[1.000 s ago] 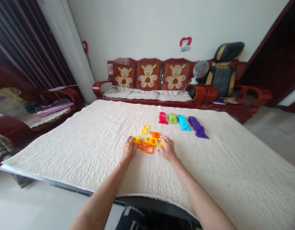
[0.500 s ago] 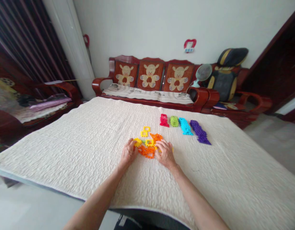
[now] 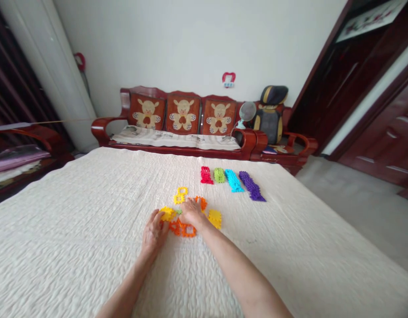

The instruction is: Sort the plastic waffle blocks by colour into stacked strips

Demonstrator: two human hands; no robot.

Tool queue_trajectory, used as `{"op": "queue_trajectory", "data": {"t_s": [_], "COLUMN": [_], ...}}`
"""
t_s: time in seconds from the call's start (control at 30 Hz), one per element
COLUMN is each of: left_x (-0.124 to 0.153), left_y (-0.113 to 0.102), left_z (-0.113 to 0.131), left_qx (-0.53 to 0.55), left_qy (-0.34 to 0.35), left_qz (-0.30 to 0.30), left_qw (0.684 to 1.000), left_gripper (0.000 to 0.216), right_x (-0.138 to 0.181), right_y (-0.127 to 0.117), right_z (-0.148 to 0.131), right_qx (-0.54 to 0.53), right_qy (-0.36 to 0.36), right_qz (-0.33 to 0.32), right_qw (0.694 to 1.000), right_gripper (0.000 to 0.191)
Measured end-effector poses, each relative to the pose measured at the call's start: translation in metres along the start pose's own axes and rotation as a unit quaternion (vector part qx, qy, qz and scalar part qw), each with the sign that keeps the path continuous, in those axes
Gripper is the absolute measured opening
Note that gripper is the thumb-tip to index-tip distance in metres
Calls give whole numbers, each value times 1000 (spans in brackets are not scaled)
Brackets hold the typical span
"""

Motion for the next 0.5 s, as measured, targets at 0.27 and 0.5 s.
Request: {"op": "queue_trajectory", "data": {"t_s": [0.27,0.5], "left_x": [1,-7], "left_y": [-5,-12], "left_z": [8,28], "left_qx": [6,16], "left_qy": [22,76], "left_qz": [-11,-64], "left_qw": [1000,995], "left_gripper": [29,29], "right_x": [5,-4], "right_y": [-11,-12], "right_z": [7,27], "right_qx": [-54,-217], "right_qy": [-72,-139], "right_qz": [88,247], "right_qw": [992,934], "right_gripper": [30,26]}}
Point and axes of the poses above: each hand's wrist, its own x-axis away from the middle knuckle, its own y-axis out of the palm, z = x × y, the point moved 3 cm from there along -x, towards the middle knuckle, and after that the axes turned 1 degree about -x, right-handed, at the moved point
